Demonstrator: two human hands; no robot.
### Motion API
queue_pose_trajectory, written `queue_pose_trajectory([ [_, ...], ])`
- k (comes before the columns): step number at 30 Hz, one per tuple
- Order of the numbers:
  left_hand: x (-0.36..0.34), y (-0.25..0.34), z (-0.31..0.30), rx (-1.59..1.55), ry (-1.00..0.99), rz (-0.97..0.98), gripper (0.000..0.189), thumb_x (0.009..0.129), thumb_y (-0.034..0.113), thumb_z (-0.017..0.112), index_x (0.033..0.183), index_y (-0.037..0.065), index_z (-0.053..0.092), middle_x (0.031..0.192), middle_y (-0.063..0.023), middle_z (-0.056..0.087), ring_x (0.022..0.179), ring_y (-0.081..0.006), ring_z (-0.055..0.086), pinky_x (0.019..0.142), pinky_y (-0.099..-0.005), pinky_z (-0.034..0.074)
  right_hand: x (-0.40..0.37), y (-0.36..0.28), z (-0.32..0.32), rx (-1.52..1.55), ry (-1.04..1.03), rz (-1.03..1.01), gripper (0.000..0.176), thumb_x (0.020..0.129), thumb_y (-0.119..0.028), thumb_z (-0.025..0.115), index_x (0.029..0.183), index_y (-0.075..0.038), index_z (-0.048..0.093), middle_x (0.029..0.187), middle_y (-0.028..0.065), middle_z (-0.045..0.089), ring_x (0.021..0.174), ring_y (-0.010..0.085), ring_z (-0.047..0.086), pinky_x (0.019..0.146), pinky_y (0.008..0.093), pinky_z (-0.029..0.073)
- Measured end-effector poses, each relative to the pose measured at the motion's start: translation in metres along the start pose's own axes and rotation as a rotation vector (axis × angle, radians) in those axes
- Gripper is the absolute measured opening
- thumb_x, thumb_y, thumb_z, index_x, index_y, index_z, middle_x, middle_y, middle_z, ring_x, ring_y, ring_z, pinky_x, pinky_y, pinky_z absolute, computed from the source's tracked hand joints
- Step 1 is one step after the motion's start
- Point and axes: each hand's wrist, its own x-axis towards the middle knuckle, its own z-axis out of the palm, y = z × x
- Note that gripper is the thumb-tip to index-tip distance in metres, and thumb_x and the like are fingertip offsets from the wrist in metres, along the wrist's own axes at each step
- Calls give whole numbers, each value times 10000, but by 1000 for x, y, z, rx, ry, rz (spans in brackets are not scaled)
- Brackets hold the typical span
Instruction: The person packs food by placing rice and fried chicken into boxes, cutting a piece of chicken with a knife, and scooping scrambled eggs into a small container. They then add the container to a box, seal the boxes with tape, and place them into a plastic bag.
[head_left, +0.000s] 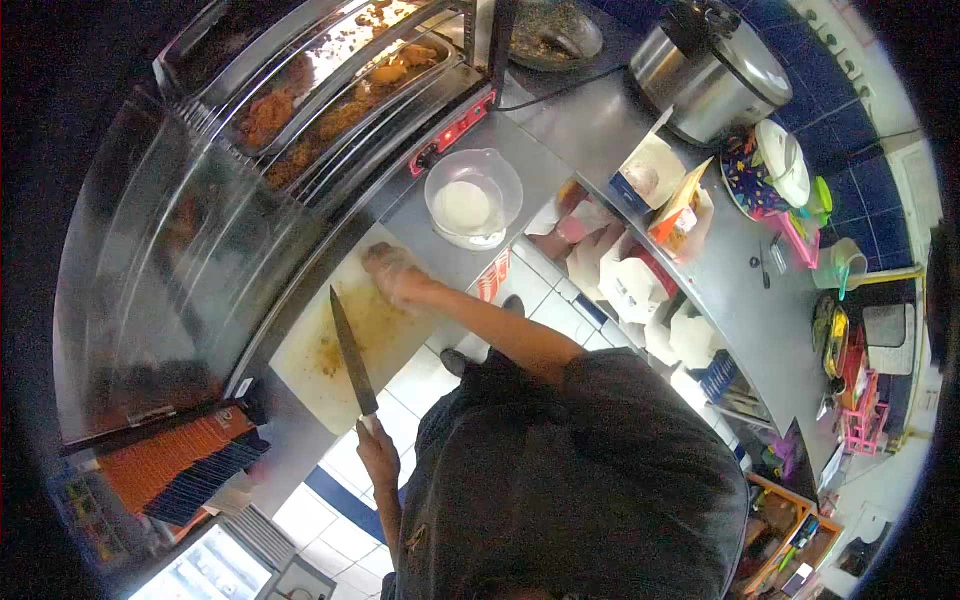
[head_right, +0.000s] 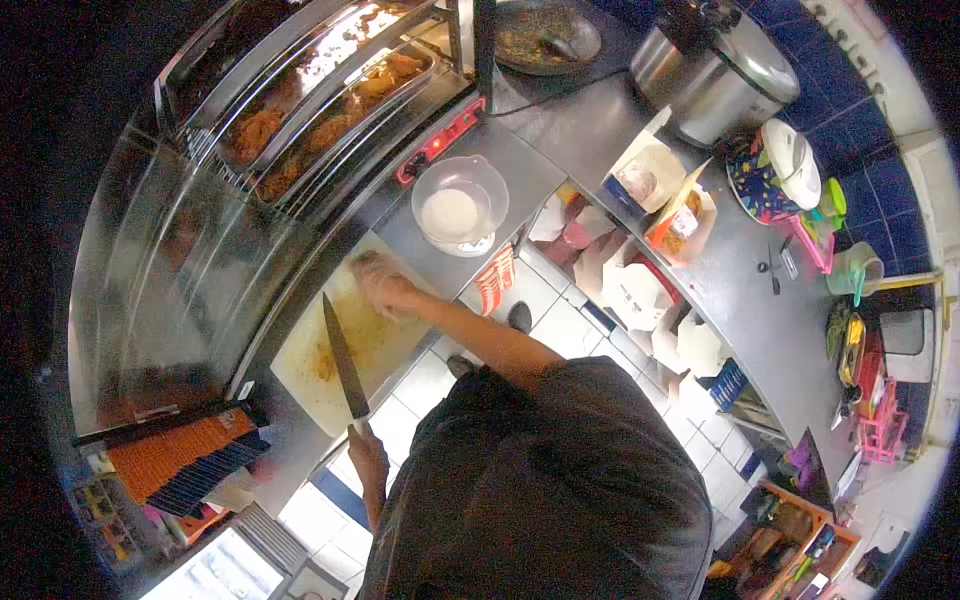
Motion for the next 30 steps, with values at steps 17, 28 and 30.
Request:
queue_pose_trajectory([
  [17,11,51,17,22,-134,77,277,1004,259,494,1044,-15,494,648,-235,588,589,-432,609,509,-500,421,-123,64,-432,1009,1601,-349,273,968,-378,501,928,-129,606,839,55,603,749,256,596,666,426,539],
  [28,13,71,19,68,-216,146,249,1003,230,490,1012,-18,468,666,-280,589,621,-493,590,533,-551,416,-137,144,-493,1189,1514,-148,308,896,-282,586,1109,-62,628,1065,139,650,948,277,626,812,422,525],
  [30,16,76,19,42,-224,143,238,1001,223,497,1010,-14,471,670,-279,591,631,-492,594,535,-550,419,-157,112,-463,1098,1254,-316,298,914,-257,581,1115,-42,622,1085,144,651,966,270,627,838,403,521],
])
